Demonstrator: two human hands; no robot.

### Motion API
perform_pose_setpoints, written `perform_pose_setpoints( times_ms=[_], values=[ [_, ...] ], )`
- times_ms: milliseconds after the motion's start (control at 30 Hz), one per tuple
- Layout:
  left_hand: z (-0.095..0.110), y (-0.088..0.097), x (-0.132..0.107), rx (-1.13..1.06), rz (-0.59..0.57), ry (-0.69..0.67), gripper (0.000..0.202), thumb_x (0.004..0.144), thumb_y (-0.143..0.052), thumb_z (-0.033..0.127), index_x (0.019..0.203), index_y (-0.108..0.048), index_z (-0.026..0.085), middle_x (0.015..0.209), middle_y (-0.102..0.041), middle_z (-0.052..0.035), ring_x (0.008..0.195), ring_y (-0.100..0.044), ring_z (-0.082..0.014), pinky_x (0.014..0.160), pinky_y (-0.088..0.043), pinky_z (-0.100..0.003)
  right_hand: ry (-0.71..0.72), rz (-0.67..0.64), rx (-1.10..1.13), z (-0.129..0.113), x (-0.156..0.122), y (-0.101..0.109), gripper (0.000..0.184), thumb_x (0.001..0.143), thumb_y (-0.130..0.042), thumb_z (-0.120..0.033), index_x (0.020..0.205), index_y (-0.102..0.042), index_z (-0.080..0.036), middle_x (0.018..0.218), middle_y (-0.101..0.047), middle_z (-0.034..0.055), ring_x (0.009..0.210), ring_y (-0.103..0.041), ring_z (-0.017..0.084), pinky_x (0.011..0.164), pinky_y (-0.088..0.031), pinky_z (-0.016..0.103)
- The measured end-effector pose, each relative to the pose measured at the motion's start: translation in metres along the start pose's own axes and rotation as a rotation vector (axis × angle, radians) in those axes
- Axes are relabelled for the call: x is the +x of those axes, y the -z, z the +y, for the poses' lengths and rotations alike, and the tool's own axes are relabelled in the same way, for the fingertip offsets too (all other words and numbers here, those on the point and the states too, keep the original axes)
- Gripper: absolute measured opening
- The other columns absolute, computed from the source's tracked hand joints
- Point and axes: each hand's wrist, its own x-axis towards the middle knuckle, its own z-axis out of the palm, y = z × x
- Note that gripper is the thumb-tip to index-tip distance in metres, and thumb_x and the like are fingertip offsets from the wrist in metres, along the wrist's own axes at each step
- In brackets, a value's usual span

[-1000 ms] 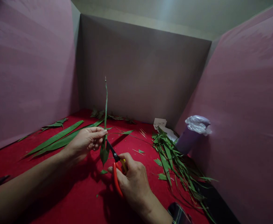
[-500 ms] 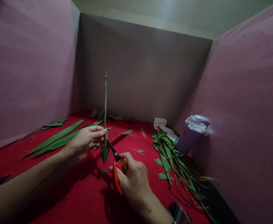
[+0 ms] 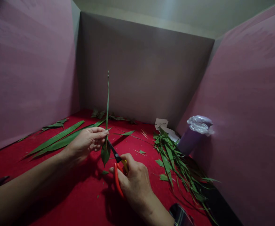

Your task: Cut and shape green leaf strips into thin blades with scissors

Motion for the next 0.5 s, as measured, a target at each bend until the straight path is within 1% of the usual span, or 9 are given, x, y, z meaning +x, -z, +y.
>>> perform_pose_setpoints(
  times_ms=[200, 500],
  values=[
    [-0.0025, -0.0003, -0.0001, -0.005, -0.02, 0.005, 0.024, 0.062, -0.071, 0.031, 0.062, -0.053, 0.016, 0.046, -0.052, 0.004, 0.035, -0.04, -0.0049, 0.036, -0.026, -0.018, -0.01, 0.001, -0.009, 0.0008, -0.0002, 0.0002, 0.023, 0.079, -0.059, -0.04, 0.089, -0.056, -0.02, 0.052, -0.037, -0.0077, 0.047, -0.031, 0.01, 0.044, -0.023, 0.02],
    [-0.0016, 0.0002, 0.0003, 0.008, -0.048, 0.009, 0.024, 0.064, -0.07, 0.032, 0.063, -0.053, 0.016, 0.046, -0.053, 0.0035, 0.036, -0.04, -0.0045, 0.036, -0.027, -0.017, -0.04, -0.015, 0.024, -0.0003, -0.001, 0.0006, 0.023, 0.079, -0.058, -0.04, 0.09, -0.055, -0.019, 0.053, -0.039, -0.0076, 0.048, -0.032, 0.01, 0.045, -0.024, 0.02]
  ],
)
